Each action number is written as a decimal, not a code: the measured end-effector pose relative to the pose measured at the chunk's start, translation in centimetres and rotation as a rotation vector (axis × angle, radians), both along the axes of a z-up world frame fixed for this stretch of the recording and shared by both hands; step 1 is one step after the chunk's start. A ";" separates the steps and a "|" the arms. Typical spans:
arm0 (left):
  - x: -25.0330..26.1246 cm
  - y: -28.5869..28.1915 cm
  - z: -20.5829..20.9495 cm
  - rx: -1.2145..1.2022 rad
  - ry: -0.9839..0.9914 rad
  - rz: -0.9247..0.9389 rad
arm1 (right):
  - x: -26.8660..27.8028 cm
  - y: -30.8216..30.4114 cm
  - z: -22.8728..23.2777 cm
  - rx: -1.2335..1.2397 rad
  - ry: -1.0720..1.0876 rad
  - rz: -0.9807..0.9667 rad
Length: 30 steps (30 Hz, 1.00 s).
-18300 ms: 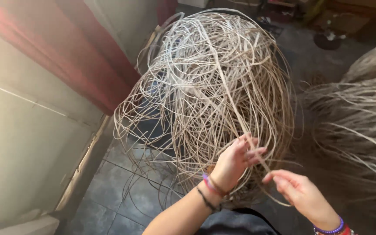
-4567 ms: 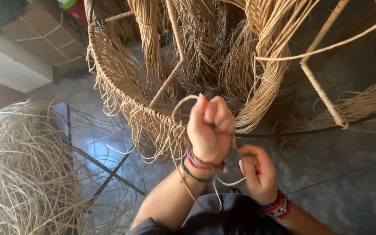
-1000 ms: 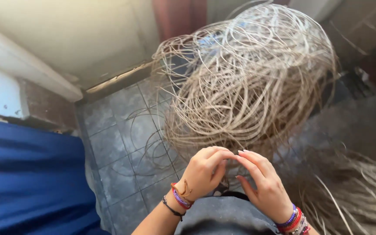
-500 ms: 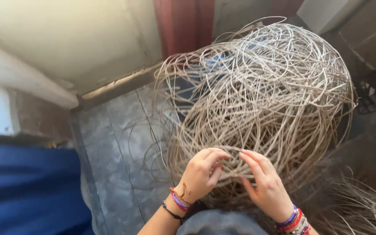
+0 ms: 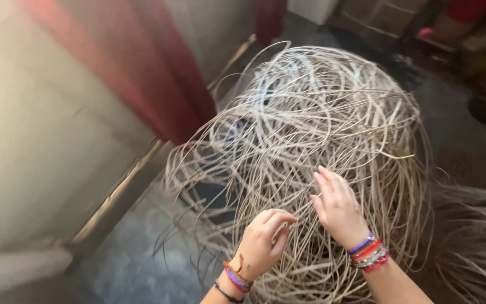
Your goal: Weaving and knotting natural fiber strands onto a circular frame
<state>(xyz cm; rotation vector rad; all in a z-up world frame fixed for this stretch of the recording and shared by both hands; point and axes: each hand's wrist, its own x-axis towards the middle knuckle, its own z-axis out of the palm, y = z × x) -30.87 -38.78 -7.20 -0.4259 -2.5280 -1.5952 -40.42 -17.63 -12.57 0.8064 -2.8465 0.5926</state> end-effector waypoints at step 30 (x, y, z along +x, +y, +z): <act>-0.9 11.7 -2.8 1.500 -1.175 -0.506 | 13.0 8.3 7.1 -0.377 -0.115 -0.125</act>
